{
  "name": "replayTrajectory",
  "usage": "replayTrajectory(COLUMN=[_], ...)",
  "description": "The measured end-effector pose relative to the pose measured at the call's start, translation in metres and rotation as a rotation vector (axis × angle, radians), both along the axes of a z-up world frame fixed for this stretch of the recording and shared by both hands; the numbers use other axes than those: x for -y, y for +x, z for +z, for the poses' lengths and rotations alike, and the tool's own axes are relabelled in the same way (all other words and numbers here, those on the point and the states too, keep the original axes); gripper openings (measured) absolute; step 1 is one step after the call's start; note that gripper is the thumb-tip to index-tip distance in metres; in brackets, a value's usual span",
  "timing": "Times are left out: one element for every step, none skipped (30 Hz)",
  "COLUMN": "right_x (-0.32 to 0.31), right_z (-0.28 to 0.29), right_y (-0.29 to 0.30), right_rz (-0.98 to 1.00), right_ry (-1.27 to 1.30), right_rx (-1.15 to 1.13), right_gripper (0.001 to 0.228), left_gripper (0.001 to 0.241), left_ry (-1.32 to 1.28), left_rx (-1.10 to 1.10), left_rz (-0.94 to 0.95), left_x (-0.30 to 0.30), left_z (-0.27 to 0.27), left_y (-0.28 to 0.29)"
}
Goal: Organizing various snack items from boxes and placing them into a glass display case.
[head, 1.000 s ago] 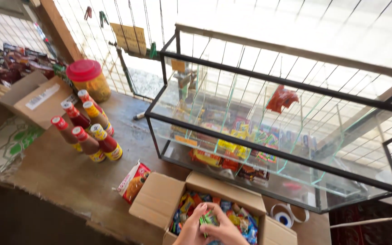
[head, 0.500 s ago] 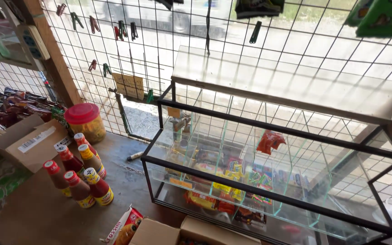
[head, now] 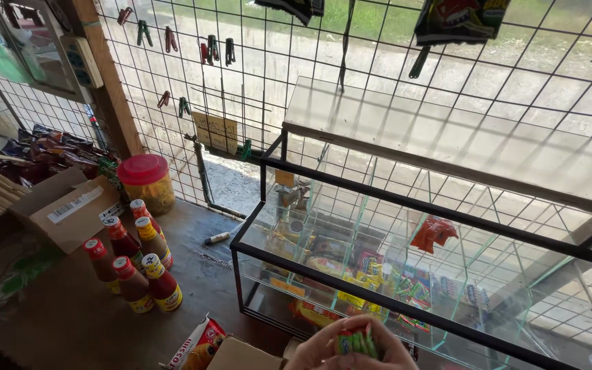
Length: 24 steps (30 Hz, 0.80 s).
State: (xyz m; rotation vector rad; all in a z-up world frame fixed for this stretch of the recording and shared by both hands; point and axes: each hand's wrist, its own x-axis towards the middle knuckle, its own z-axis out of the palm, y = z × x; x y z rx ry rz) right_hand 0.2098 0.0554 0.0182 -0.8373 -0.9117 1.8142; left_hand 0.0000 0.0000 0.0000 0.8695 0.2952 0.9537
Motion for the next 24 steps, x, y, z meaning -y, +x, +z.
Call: replayTrajectory(right_x=[0.068, 0.063, 0.059, 0.056, 0.049, 0.041, 0.032, 0.02, 0.007, -0.006, -0.024, -0.043, -0.063, -0.073, -0.083, -0.095, -0.107, -0.119, -0.13, -0.138, -0.145, -0.153, -0.162, -0.172], right_z=[0.105, 0.125, 0.146, 0.166, 0.181, 0.196, 0.212, 0.228, 0.243, 0.258, 0.266, 0.274, 0.282, 0.294, 0.306, 0.32, 0.324, 0.328, 0.333, 0.332, 0.332, 0.332, 0.327, 0.32], right_y=[-0.021, -0.023, -0.025, -0.027, -0.028, -0.027, -0.027, -0.025, -0.022, -0.018, -0.014, -0.01, -0.006, -0.009, -0.012, -0.014, -0.015, -0.016, -0.018, -0.018, -0.019, -0.021, -0.018, -0.017], right_rz=[0.041, 0.046, -0.009, -0.065, -0.062, -0.068, -0.075, -0.079, -0.062, -0.047, -0.053, -0.079, -0.105, -0.112, -0.138, -0.165, -0.173, -0.188, -0.202, -0.208, -0.231, -0.251, -0.253, -0.233], right_ry=[0.161, 0.162, 0.159, 0.153, 0.15, 0.178, 0.205, 0.205, 0.256, 0.303, 0.301, 0.319, 0.338, 0.335, 0.37, 0.411, 0.413, 0.43, 0.447, 0.448, 0.41, 0.374, 0.378, 0.384], right_rx=[0.187, 0.188, 0.168, 0.148, 0.149, 0.137, 0.125, 0.126, 0.139, 0.152, 0.151, 0.163, 0.175, 0.172, 0.215, 0.262, 0.262, 0.258, 0.254, 0.254, 0.335, 0.415, 0.415, 0.483], right_gripper=[0.046, 0.046, 0.044, 0.042, 0.042, 0.041, 0.04, 0.04, 0.039, 0.037, 0.037, 0.038, 0.038, 0.038, 0.037, 0.037, 0.037, 0.038, 0.038, 0.038, 0.039, 0.041, 0.041, 0.046], left_gripper=[0.058, 0.058, 0.062, 0.066, 0.066, 0.069, 0.073, 0.073, 0.069, 0.065, 0.065, 0.064, 0.062, 0.062, 0.062, 0.063, 0.063, 0.061, 0.06, 0.06, 0.058, 0.056, 0.056, 0.056], left_ry=[0.013, 0.013, 0.053, 0.09, 0.087, 0.185, 0.283, 0.284, 0.339, 0.393, 0.392, 0.427, 0.461, 0.461, 0.5, 0.546, 0.551, 0.559, 0.567, 0.571, 0.555, 0.539, 0.543, 0.595], left_rx=[0.004, 0.005, -0.047, -0.099, -0.099, -0.187, -0.276, -0.275, -0.277, -0.281, -0.281, -0.317, -0.353, -0.355, -0.389, -0.419, -0.418, -0.426, -0.434, -0.433, -0.491, -0.549, -0.547, -0.67], left_rz=[-0.006, -0.001, -0.021, -0.043, -0.041, 0.014, 0.069, 0.064, 0.089, 0.112, 0.106, 0.146, 0.187, 0.18, 0.199, 0.219, 0.213, 0.242, 0.272, 0.268, 0.304, 0.345, 0.345, 0.376], left_x=[0.006, 0.003, 0.0, -0.003, -0.01, -0.019, -0.028, -0.044, -0.06, -0.075, -0.092, -0.109, -0.126, -0.144, -0.162, -0.183, -0.197, -0.212, -0.227, -0.233, -0.239, -0.245, -0.248, -0.249], left_z=[0.093, 0.118, 0.143, 0.168, 0.185, 0.202, 0.22, 0.23, 0.241, 0.251, 0.263, 0.274, 0.285, 0.291, 0.297, 0.305, 0.306, 0.309, 0.313, 0.314, 0.315, 0.317, 0.32, 0.321], left_y=[-0.012, -0.016, -0.019, -0.021, -0.021, -0.021, -0.019, -0.016, -0.012, -0.007, -0.003, 0.002, 0.006, 0.009, 0.012, 0.017, 0.019, 0.021, 0.022, 0.024, 0.026, 0.026, 0.027, 0.026])
